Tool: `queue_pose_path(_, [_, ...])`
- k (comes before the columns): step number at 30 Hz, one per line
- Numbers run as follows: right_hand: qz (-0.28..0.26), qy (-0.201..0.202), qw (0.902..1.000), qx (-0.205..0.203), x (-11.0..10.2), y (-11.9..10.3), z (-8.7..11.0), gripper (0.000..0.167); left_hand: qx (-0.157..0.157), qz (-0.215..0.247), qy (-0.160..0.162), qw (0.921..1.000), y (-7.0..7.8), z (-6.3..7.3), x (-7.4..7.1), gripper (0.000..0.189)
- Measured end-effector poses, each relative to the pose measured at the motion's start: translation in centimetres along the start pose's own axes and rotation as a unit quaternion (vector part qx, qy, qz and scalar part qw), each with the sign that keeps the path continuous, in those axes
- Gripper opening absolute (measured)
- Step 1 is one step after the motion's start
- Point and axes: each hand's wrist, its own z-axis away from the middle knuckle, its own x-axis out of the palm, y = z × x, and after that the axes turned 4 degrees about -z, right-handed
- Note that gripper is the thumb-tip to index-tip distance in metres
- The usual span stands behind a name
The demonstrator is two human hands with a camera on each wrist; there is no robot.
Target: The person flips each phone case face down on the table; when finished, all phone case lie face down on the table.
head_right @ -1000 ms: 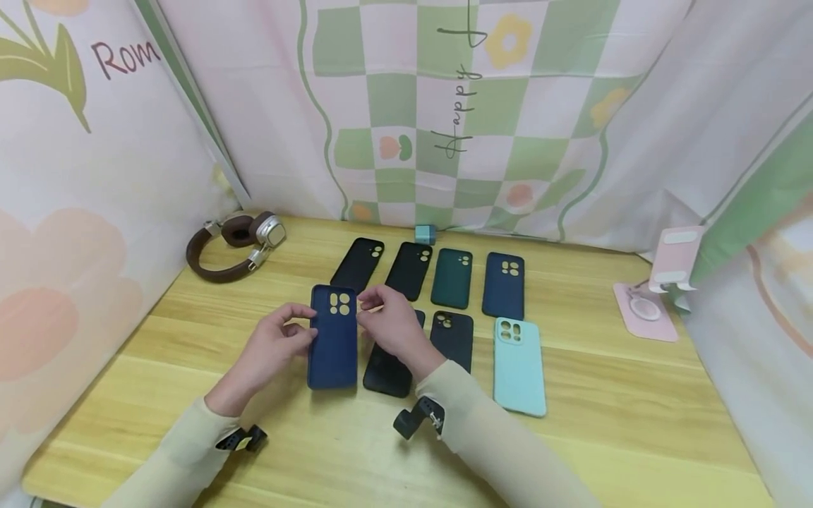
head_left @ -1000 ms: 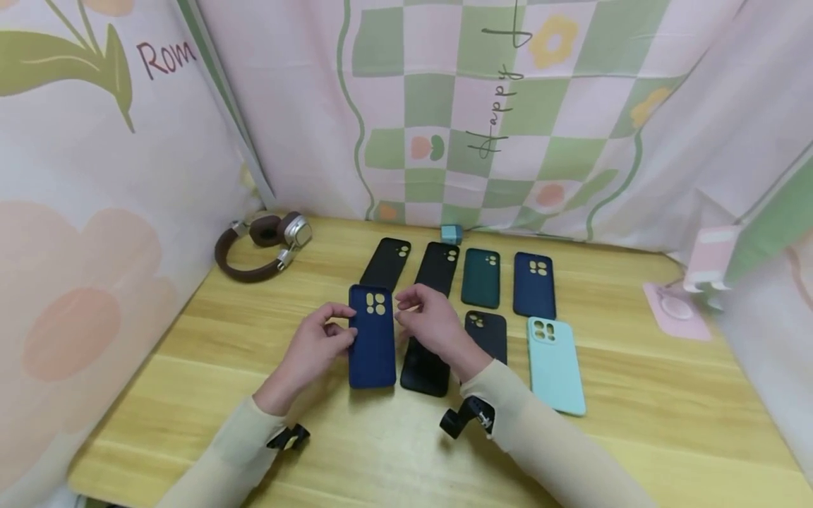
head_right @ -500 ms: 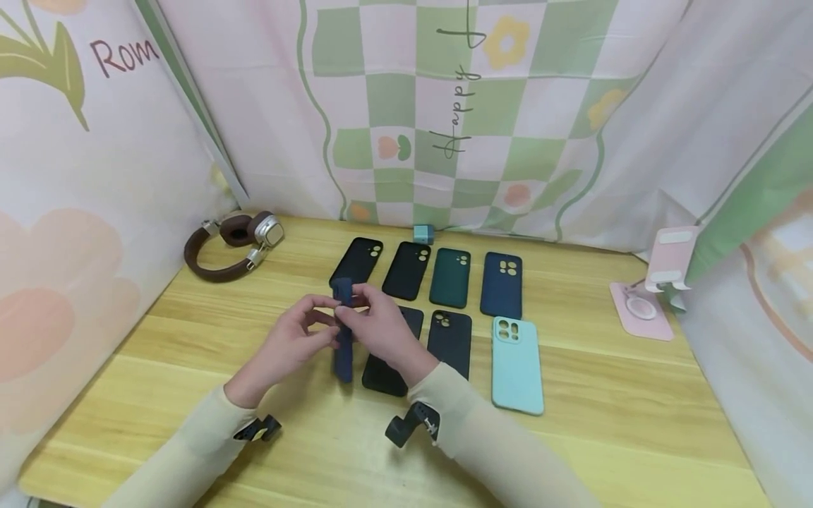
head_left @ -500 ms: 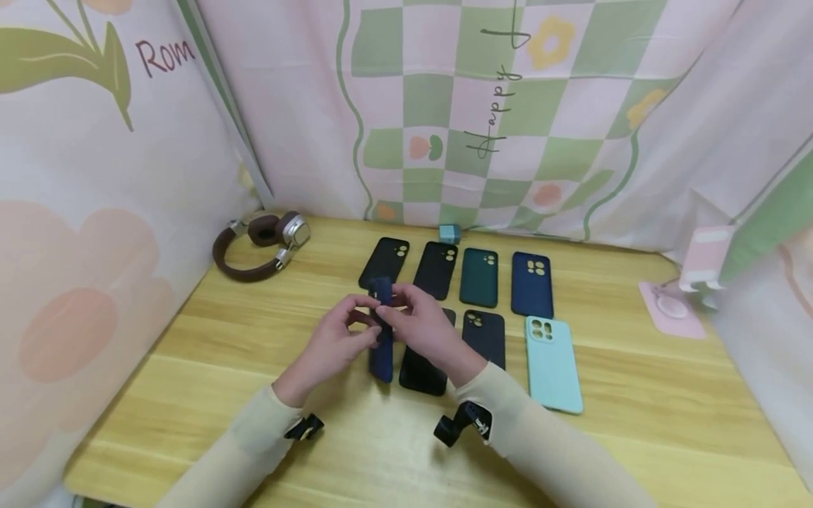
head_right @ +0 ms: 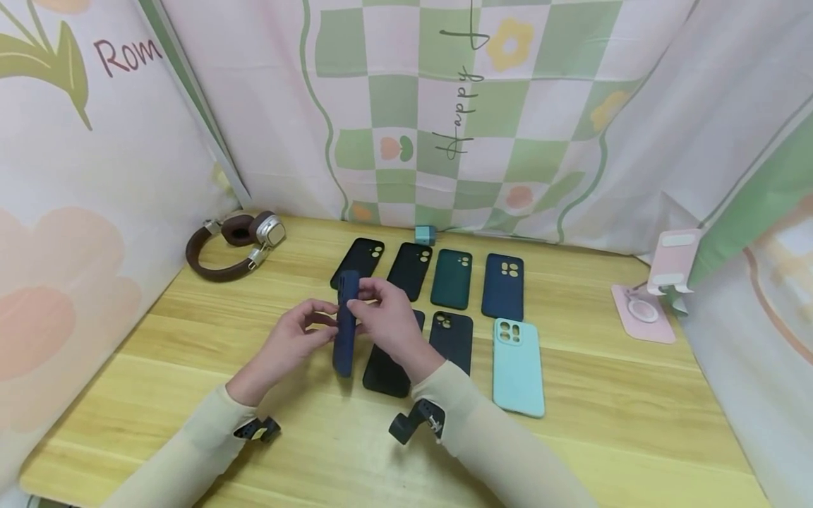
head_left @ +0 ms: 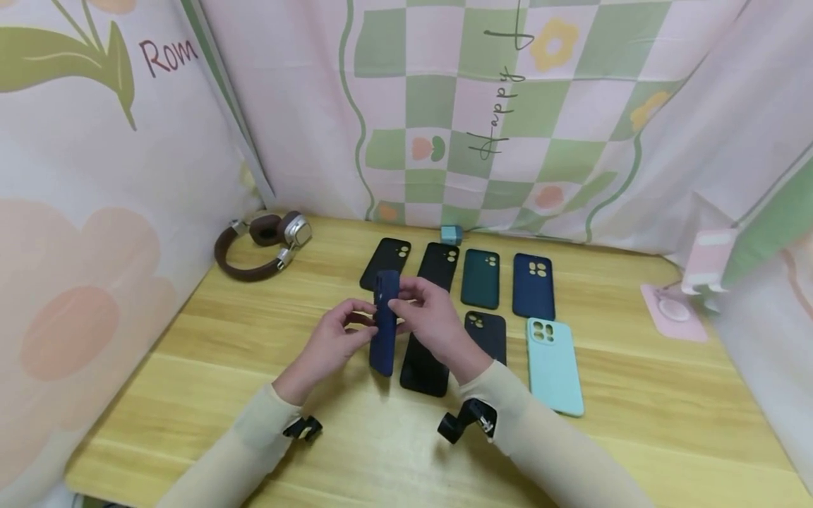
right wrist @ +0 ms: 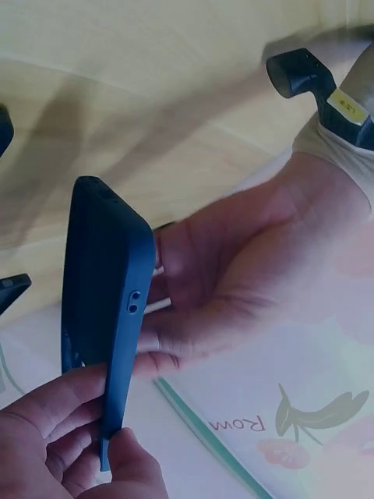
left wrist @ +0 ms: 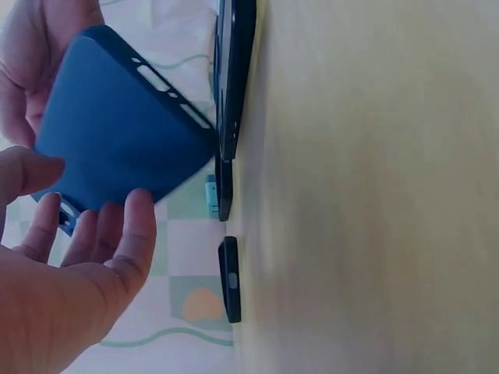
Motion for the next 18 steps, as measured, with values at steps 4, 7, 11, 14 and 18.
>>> queue_pose_path(4, [-0.01,0.0,0.9999,-0.006,-0.3,-0.4,0.0,0.028,-0.017,-0.006,0.005,0.9998,-0.7,-0.1,-0.2,0.025])
queue_pose_path(7, [-0.016,-0.001,0.9998,-0.007,-0.5,-0.7,0.0,0.029,-0.028,0.0,0.003,0.9996,-1.0,-0.1,-0.3,0.026])
queue_pose_path(11, [-0.025,0.0,0.9997,-0.007,-0.7,-0.6,-0.1,0.038,-0.041,0.001,0.0,0.9992,-1.1,0.0,-0.4,0.027])
queue_pose_path(14, [-0.038,0.013,0.9992,0.0,-0.9,-0.3,-0.3,0.045,-0.05,-0.007,0.007,0.9987,-1.2,-0.1,-0.6,0.027])
queue_pose_path(18, [-0.03,0.036,0.9988,0.015,-0.9,0.6,-0.7,0.047,-0.067,-0.025,0.022,0.9972,-1.5,-0.2,-1.0,0.026])
